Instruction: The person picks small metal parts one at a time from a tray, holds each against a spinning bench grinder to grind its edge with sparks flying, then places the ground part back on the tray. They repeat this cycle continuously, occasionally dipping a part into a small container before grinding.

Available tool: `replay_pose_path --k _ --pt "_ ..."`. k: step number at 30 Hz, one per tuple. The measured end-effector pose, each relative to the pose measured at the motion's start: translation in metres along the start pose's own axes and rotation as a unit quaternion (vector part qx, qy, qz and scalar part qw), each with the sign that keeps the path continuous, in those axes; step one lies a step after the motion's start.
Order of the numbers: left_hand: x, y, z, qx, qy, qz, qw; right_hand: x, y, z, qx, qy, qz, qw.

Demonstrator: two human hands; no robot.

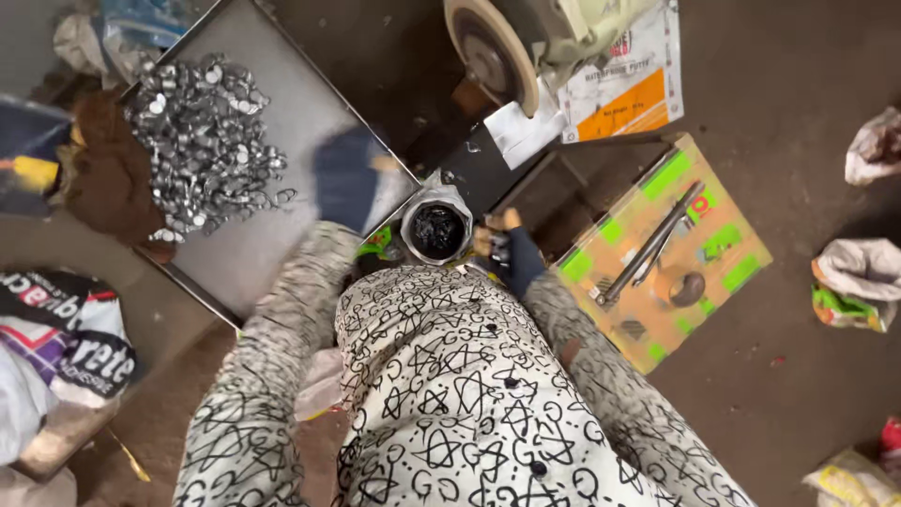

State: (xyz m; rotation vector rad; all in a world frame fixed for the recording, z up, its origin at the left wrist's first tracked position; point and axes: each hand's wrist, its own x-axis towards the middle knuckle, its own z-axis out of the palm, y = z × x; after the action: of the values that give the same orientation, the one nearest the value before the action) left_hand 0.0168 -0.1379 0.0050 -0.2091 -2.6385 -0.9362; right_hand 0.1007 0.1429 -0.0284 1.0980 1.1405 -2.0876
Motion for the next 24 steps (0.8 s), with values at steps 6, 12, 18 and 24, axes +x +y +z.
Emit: replay_pose_path --k 6,12,18,24 --pt "-0.018 -0.087 -0.014 0.311 -0.099 -0.048 0.944 0.004 0.025 0.023 -0.497 0.035 -0.196 0.845" --pt "-0.013 0.036 0.017 -0.379 -0.178 -0.174 0.891 -0.043 -0.038 0.045 -0.452 -0.073 -0.359 0.813" --pt "0.045 0.108 0.039 -0.237 -0.066 0.043 0.968 -0.044 -0.125 0.044 -0.619 0.054 -0.581 0.526" --pt "0.071 0.092 0.087 0.015 -0.089 0.124 0.988 -0.016 -0.147 0.029 -0.634 0.094 -0.607 0.470"
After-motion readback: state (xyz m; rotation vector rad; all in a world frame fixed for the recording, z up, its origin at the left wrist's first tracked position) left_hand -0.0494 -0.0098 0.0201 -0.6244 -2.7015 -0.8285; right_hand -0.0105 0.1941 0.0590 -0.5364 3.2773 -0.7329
